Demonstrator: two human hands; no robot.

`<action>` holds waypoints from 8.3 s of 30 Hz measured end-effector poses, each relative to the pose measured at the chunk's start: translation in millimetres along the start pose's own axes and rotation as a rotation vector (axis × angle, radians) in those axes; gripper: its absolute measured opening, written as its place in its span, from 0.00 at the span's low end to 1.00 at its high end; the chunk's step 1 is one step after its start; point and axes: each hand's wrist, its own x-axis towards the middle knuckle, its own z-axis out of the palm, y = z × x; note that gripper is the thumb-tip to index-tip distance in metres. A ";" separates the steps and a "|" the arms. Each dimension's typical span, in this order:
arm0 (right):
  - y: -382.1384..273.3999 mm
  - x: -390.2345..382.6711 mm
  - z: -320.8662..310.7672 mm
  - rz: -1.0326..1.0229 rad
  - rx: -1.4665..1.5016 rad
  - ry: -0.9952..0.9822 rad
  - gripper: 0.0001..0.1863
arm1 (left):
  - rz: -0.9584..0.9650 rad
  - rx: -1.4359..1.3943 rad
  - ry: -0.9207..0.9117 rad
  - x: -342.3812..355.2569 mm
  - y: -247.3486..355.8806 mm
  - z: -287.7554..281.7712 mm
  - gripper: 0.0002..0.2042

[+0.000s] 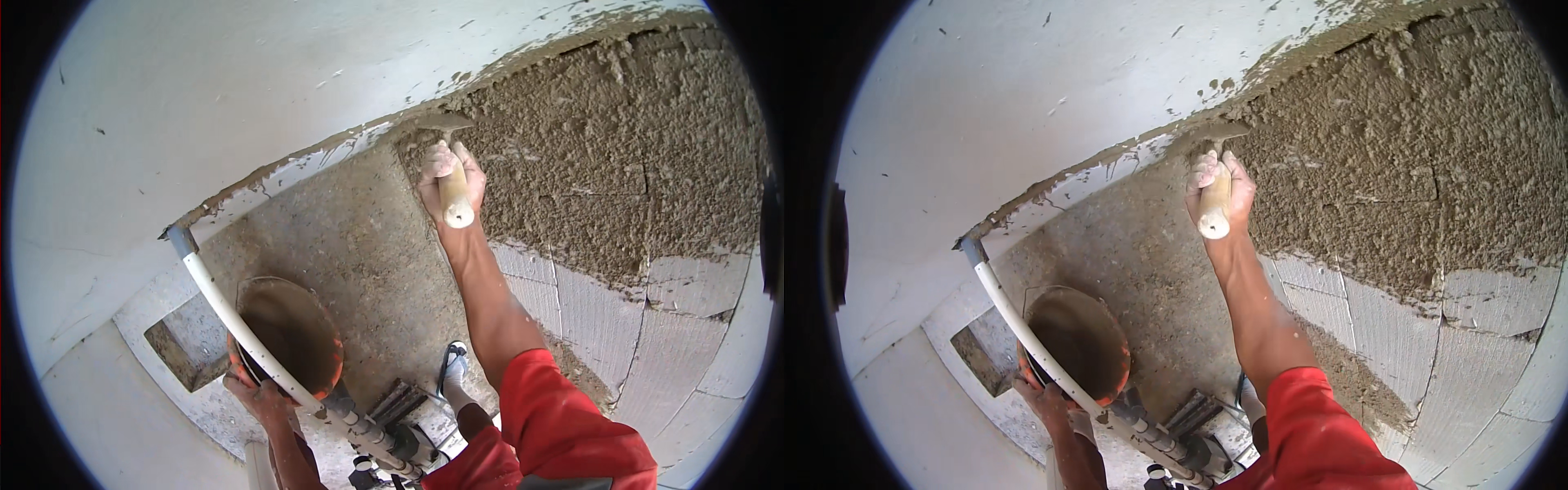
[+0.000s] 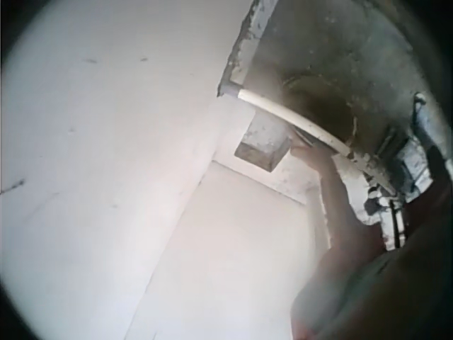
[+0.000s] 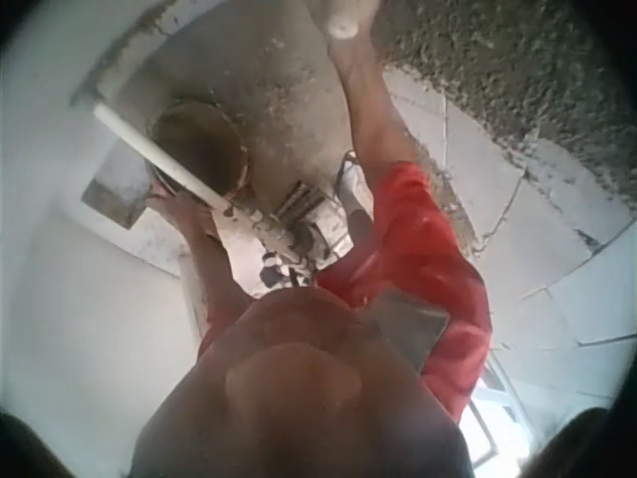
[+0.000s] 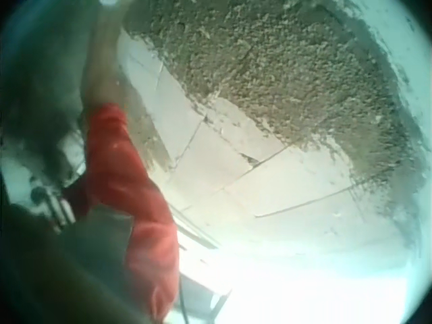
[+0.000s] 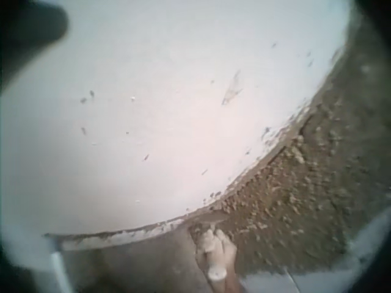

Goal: Apply plaster or cement mixture to a corner and wall surface using a trowel.

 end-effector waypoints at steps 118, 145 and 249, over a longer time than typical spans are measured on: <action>89.5 105.7 -273.6 -0.357 -1.690 0.842 0.35 | -0.079 0.274 -0.115 15.5 -5.2 -1.0 0.24; -41.7 -199.1 -170.2 0.050 -2.513 -0.049 0.24 | 0.009 0.230 -0.035 12.6 -20.1 -1.4 0.26; 114.9 83.8 -162.4 -0.390 -1.017 0.667 0.20 | -0.073 0.342 -0.116 14.1 -2.6 2.6 0.32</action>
